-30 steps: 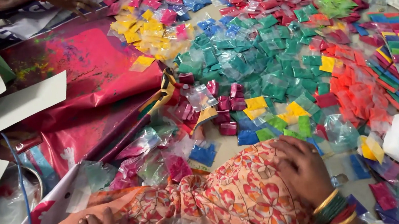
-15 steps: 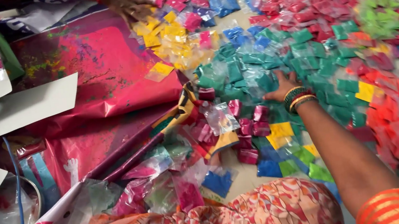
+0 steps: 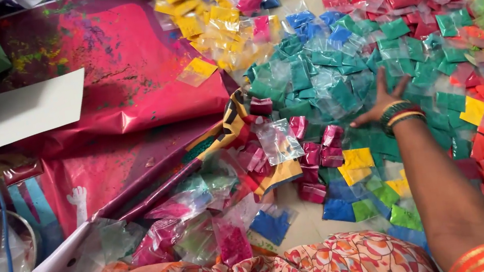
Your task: The person sorts and packages small packets of colored powder into larger plastic bags.
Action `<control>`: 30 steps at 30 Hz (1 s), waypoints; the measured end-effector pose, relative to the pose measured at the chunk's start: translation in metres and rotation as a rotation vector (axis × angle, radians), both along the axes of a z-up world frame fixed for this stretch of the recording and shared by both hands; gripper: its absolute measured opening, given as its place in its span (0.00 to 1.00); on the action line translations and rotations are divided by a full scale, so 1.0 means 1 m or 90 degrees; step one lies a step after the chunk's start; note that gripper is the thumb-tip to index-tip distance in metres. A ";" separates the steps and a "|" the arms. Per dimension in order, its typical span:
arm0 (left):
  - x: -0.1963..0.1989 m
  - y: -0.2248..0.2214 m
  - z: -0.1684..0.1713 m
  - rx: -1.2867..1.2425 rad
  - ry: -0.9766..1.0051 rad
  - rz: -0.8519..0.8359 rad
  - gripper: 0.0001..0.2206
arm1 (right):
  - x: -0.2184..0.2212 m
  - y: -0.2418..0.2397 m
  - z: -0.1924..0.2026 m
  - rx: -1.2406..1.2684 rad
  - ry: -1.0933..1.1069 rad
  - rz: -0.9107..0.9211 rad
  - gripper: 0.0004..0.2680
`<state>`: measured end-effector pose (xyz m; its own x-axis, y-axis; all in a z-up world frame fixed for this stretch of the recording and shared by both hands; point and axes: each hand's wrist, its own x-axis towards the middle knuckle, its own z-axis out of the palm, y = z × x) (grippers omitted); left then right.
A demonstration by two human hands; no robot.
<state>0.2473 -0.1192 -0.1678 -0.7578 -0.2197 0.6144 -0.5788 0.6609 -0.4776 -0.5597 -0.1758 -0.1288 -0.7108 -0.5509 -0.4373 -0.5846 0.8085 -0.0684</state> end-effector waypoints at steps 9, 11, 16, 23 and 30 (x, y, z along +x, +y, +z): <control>-0.007 0.015 0.000 -0.001 0.024 0.078 0.20 | -0.045 -0.024 -0.048 0.065 -0.009 0.156 0.61; -0.020 0.022 0.009 0.024 0.061 0.099 0.18 | -0.037 -0.027 -0.040 0.057 -0.010 0.157 0.61; -0.034 0.038 0.009 0.389 0.155 0.366 0.09 | -0.020 -0.009 -0.025 0.030 -0.012 0.114 0.62; -0.059 0.041 0.039 0.423 0.225 0.540 0.20 | 0.035 -0.042 -0.052 -0.336 0.040 0.228 0.38; -0.062 0.042 0.044 0.421 0.214 0.564 0.21 | 0.009 -0.064 -0.037 -0.457 0.201 0.194 0.15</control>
